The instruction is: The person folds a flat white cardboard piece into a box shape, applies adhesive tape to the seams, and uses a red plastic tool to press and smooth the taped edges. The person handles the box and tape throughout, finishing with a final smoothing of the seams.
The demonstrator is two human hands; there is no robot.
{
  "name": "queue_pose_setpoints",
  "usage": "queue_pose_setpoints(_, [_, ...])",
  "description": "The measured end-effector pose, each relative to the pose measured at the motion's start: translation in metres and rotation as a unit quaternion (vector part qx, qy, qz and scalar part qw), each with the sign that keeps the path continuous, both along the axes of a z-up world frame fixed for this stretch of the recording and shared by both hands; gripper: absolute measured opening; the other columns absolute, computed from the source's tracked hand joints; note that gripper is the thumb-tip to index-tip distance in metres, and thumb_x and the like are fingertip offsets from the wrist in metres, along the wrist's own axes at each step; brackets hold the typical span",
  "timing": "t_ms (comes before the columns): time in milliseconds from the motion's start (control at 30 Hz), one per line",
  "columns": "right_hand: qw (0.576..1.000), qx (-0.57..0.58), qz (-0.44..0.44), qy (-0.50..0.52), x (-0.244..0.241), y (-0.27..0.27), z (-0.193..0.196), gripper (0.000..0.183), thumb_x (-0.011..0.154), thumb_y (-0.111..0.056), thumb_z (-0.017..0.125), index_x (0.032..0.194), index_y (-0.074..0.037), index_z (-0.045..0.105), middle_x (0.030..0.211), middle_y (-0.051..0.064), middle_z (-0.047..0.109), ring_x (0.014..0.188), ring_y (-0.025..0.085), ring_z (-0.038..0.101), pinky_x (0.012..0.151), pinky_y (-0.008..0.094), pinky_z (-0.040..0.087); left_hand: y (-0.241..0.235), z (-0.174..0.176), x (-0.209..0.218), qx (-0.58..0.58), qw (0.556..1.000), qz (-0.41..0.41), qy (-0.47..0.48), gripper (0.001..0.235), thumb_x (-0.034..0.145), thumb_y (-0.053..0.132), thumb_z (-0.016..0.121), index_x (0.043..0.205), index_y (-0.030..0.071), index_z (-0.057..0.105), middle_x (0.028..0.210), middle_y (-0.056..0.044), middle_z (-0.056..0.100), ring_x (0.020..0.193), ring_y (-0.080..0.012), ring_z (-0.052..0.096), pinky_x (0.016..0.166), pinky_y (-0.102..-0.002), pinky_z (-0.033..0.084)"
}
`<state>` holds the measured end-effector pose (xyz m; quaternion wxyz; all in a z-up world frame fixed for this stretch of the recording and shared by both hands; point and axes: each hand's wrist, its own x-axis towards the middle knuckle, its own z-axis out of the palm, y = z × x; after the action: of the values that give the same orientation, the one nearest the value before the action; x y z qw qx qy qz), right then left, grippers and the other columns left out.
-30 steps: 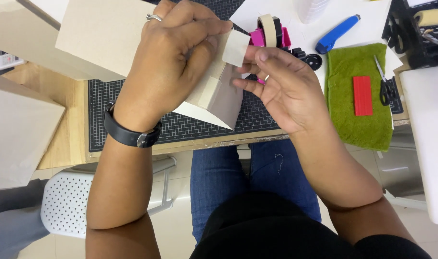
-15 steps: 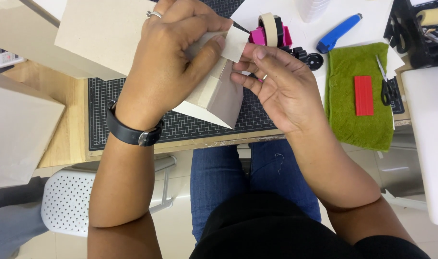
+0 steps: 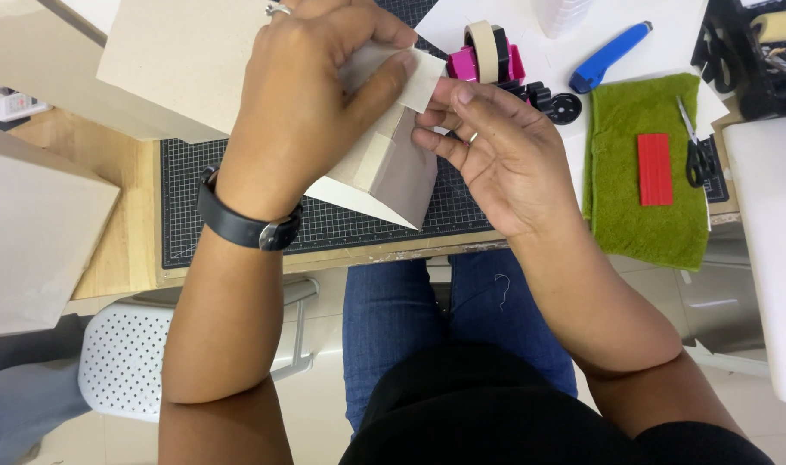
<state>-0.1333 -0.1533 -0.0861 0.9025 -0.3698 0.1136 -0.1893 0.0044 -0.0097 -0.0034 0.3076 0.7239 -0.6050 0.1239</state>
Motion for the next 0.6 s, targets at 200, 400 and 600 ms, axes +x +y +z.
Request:
queue_pose_setpoints(200, [1.000,0.025,-0.011,0.008,0.002,0.000,0.001,0.021,0.088,-0.013,0.078,0.105,0.001,0.077,0.103,0.012,0.077,0.094,0.025,0.074,0.089,0.042,0.066,-0.016,-0.006,0.006,0.012,0.998,0.054,0.009,0.018,0.102,0.018,0.076,0.086,0.014,0.068,0.081,0.006,0.071,0.065,-0.0184,0.058,0.056,-0.039,0.041])
queue_pose_setpoints(400, [0.999,0.014,-0.018,0.029,0.009,0.003,0.004,0.014,0.085,-0.018,0.082,0.092,-0.007,0.076,0.090,0.007,0.074,0.084,0.019,0.072,0.080,0.036,0.064,-0.009,0.003,0.003,0.023,0.999,-0.004,0.039,0.008,0.101,0.005,0.067,0.096,0.011,0.068,0.089,0.002,0.072,0.063,-0.0183,0.055,0.068,-0.039,0.043])
queue_pose_setpoints(600, [0.998,0.003,-0.043,0.053,0.017,0.006,0.003,0.015,0.081,-0.021,0.085,0.084,-0.013,0.072,0.078,0.002,0.070,0.076,0.015,0.069,0.072,0.032,0.061,0.005,0.009,0.005,0.039,0.994,-0.071,0.076,0.013,0.104,0.002,0.070,0.116,0.000,0.067,0.113,-0.011,0.068,0.105,-0.0292,0.062,0.092,-0.040,0.045])
